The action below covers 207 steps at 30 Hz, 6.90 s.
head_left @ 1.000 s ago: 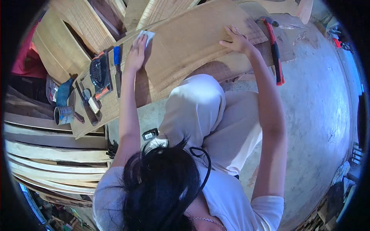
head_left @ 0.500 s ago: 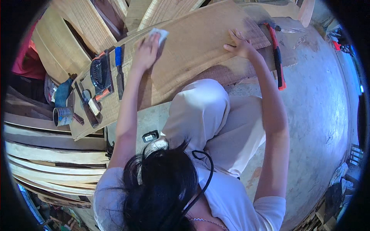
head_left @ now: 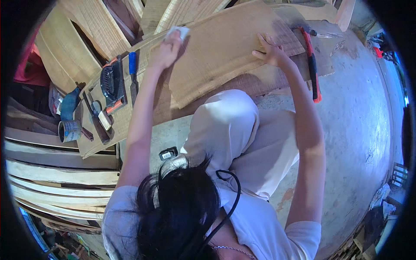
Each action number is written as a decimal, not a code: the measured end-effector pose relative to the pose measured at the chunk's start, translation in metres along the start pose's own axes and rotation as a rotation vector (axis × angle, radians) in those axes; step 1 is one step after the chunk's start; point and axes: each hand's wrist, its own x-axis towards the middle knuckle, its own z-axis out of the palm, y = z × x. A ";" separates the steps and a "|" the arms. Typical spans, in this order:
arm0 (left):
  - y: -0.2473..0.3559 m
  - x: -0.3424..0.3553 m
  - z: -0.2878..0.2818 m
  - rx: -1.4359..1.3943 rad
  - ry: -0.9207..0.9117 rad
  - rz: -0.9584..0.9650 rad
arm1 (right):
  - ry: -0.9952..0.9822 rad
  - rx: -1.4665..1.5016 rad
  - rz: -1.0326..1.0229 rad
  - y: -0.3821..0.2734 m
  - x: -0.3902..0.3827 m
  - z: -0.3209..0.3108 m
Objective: Carving and sanding a wooden plank using a chisel, hammer, and sandpaper.
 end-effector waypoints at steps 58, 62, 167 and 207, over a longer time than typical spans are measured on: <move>0.016 -0.066 0.017 -0.038 -0.079 0.672 | 0.016 -0.037 0.003 0.006 -0.008 0.001; -0.029 -0.012 0.015 -0.116 0.225 0.391 | 0.011 -0.042 -0.015 -0.003 -0.003 0.000; 0.003 -0.011 0.037 -0.108 0.219 0.190 | 0.039 -0.448 0.057 -0.083 -0.048 0.008; 0.090 -0.098 0.044 -0.027 -0.215 0.718 | 0.041 -0.263 -0.048 -0.047 -0.056 -0.005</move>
